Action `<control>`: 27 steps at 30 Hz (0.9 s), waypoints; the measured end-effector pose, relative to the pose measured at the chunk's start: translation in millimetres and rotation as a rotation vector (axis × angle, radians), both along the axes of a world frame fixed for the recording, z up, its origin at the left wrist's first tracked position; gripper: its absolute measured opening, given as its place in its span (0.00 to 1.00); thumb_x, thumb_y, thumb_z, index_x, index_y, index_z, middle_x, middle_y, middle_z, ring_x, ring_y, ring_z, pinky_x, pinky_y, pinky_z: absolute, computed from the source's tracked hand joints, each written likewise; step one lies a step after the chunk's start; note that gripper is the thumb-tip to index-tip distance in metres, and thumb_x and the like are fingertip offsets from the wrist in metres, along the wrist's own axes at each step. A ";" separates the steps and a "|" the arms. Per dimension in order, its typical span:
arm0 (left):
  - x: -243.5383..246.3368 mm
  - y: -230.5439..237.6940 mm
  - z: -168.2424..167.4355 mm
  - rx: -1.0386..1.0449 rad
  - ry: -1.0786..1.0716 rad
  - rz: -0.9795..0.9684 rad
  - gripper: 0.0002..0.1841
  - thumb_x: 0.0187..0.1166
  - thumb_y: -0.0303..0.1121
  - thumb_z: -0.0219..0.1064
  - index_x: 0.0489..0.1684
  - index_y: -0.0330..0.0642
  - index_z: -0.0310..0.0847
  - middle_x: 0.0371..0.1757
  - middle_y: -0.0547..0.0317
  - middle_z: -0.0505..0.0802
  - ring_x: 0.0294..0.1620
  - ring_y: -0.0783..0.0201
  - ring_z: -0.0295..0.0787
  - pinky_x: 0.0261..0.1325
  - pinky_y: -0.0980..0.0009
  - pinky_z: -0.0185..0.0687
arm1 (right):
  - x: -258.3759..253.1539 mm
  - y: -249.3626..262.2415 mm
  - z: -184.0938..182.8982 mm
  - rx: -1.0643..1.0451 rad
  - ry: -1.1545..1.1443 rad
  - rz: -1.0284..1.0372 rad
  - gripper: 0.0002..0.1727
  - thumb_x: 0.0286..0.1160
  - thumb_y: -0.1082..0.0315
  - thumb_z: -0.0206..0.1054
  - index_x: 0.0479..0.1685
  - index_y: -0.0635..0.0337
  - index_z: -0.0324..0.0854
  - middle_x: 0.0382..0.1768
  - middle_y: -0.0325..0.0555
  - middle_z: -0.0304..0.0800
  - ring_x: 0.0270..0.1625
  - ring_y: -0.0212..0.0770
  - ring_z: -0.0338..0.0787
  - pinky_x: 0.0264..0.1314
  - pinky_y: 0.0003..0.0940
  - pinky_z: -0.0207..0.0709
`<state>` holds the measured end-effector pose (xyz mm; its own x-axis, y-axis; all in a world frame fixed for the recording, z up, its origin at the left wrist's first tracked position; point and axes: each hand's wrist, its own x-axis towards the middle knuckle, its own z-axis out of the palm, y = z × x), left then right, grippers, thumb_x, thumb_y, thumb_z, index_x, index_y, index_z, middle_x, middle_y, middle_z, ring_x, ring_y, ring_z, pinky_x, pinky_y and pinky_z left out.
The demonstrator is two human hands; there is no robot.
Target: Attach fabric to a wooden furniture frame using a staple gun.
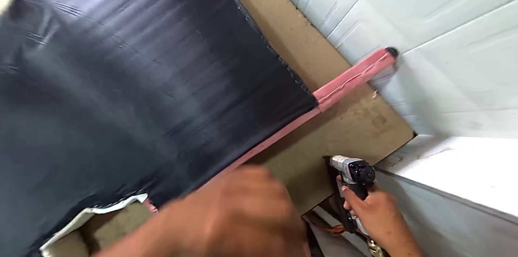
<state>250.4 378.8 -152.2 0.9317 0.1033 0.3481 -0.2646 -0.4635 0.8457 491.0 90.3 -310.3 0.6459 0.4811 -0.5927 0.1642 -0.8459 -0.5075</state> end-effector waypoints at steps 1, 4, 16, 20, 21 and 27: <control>-0.6 24.9 -22.8 0.220 0.069 -0.079 0.15 0.87 0.48 0.65 0.39 0.52 0.94 0.43 0.64 0.93 0.50 0.66 0.89 0.59 0.64 0.84 | -4.4 -6.1 -7.0 0.020 -0.026 0.022 0.18 0.74 0.50 0.67 0.59 0.46 0.86 0.30 0.37 0.93 0.24 0.38 0.92 0.27 0.45 0.91; 16.8 68.9 -78.8 0.647 0.242 -0.126 0.19 0.85 0.55 0.63 0.32 0.56 0.93 0.40 0.70 0.91 0.47 0.68 0.87 0.52 0.64 0.83 | -13.0 -17.8 -16.9 0.052 -0.114 0.063 0.17 0.75 0.50 0.65 0.56 0.43 0.87 0.29 0.34 0.92 0.22 0.34 0.90 0.26 0.42 0.90; 139.2 36.9 -143.2 0.952 0.522 0.367 0.21 0.69 0.41 0.71 0.63 0.54 0.80 0.54 0.56 0.87 0.55 0.50 0.85 0.48 0.50 0.79 | -19.2 -11.4 -14.1 0.018 -0.132 0.024 0.10 0.74 0.56 0.68 0.48 0.47 0.85 0.29 0.36 0.89 0.25 0.38 0.89 0.31 0.48 0.89; 163.0 37.3 -146.6 1.042 0.336 0.373 0.09 0.73 0.37 0.66 0.48 0.51 0.83 0.42 0.59 0.88 0.45 0.54 0.85 0.42 0.54 0.75 | -18.6 -11.7 -16.6 0.056 -0.132 0.032 0.16 0.75 0.56 0.69 0.59 0.45 0.83 0.34 0.38 0.90 0.28 0.39 0.90 0.34 0.50 0.89; 168.7 36.8 -143.9 1.041 0.306 0.371 0.06 0.74 0.36 0.65 0.43 0.50 0.84 0.39 0.61 0.89 0.42 0.55 0.86 0.41 0.54 0.75 | -18.2 -12.5 -17.1 0.067 -0.132 0.033 0.17 0.75 0.56 0.69 0.61 0.45 0.81 0.35 0.38 0.91 0.28 0.39 0.91 0.34 0.49 0.89; 179.6 30.5 -126.8 1.085 0.354 0.285 0.09 0.75 0.38 0.63 0.27 0.48 0.83 0.24 0.62 0.88 0.29 0.58 0.87 0.36 0.55 0.77 | -13.1 -10.7 -9.0 0.049 -0.071 0.019 0.18 0.76 0.56 0.68 0.63 0.44 0.78 0.33 0.37 0.89 0.30 0.39 0.90 0.34 0.48 0.88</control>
<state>430.0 409.3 -279.0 0.9853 0.1326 0.1080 0.1357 -0.9905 -0.0224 477.9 79.6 -319.3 0.6760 0.5213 -0.5209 0.2172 -0.8164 -0.5351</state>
